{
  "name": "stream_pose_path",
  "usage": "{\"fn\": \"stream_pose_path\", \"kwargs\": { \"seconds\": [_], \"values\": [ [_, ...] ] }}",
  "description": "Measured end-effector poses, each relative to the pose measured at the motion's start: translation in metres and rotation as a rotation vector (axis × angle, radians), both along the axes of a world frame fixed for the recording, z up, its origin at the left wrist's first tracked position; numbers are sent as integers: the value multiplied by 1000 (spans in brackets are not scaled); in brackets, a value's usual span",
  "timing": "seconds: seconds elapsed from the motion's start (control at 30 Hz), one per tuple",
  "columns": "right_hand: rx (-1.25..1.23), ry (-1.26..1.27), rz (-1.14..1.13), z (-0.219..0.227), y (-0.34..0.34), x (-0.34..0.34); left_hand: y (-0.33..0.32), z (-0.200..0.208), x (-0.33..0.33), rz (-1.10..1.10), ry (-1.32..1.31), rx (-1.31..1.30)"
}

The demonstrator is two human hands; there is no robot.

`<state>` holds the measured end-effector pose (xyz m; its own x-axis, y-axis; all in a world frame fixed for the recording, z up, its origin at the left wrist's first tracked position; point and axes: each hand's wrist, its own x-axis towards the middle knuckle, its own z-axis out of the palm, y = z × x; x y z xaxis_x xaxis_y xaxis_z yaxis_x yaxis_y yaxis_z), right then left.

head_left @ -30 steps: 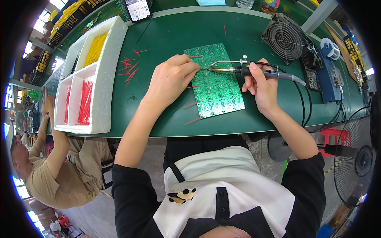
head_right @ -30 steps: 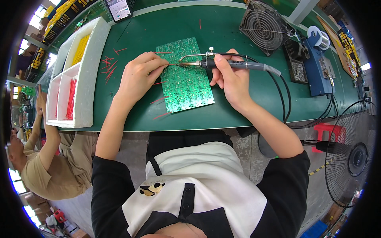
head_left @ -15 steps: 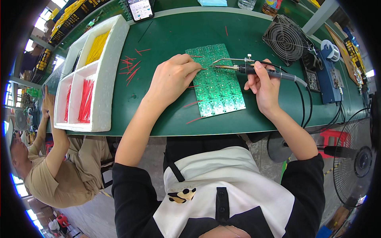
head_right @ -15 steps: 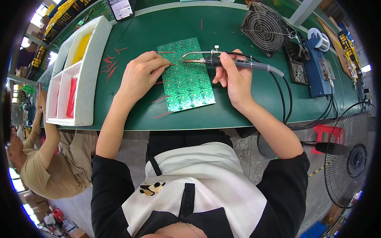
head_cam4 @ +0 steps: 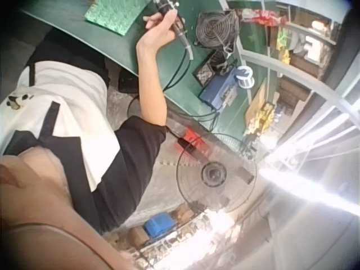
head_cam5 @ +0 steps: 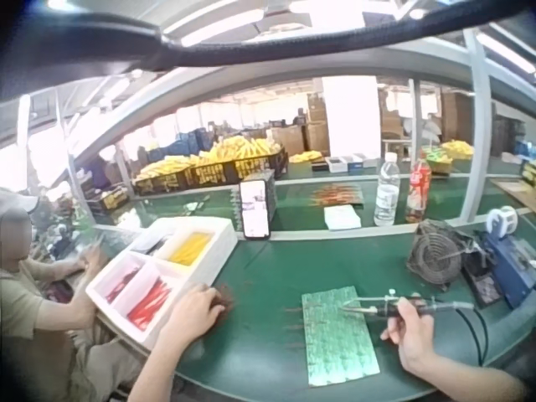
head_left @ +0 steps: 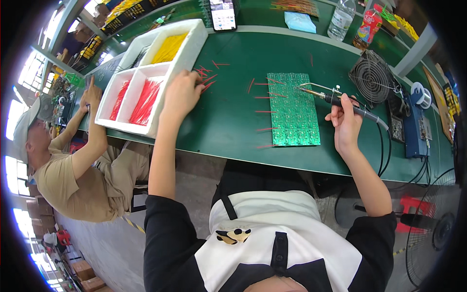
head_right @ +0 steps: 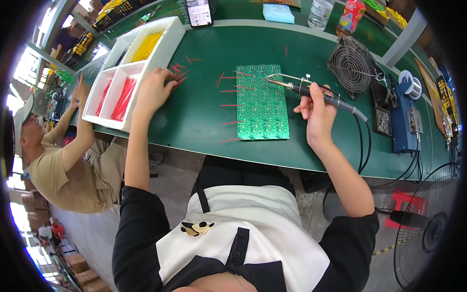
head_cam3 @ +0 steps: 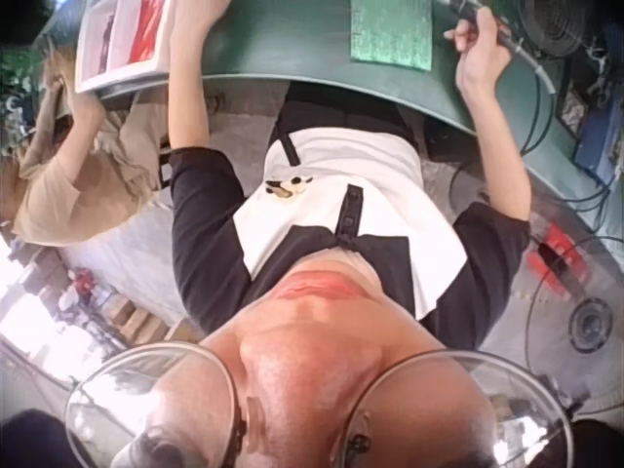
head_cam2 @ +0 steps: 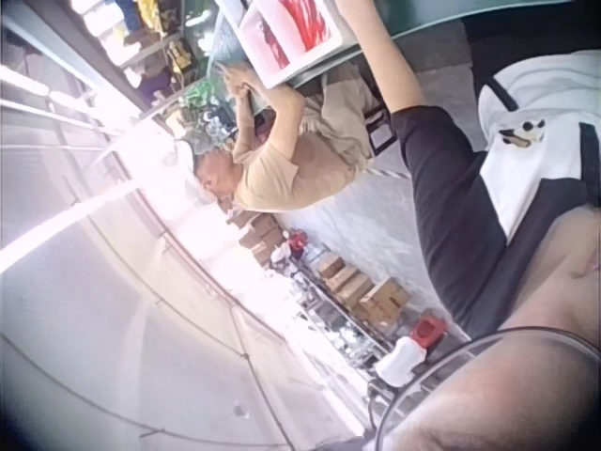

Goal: The person takes red wires from an organizer tray and solders them onto a circuit board using a soldering iron, then picks black wires from the tray.

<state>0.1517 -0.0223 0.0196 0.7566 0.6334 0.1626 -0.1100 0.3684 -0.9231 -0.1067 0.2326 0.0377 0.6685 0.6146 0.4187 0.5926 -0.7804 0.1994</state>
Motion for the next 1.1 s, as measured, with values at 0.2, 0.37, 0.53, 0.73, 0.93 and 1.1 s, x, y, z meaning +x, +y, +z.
{"fn": "stream_pose_path", "kwargs": {
  "seconds": [0.2, 0.37, 0.53, 0.73, 0.93, 1.1],
  "values": [
    [13, -30, -14, -3, -2, 2, -5, -13, 7, 51, 115, 197],
    [24, -39, -22, -4, -5, 0, 3, -6, 4, 41, 122, 217],
    [37, -45, -42, -4, -11, 1, -3, 8, 8, 20, 36, 287],
    [47, -4, -5, 0, -14, 1, -18, 17, 13, -39, 2, 174],
    [110, 27, 105, 18, -35, -2, -111, 13, 50, -414, -380, -320],
    [55, 57, 144, 2, -28, -7, -116, 8, 68, -473, -304, -180]
  ]
}}
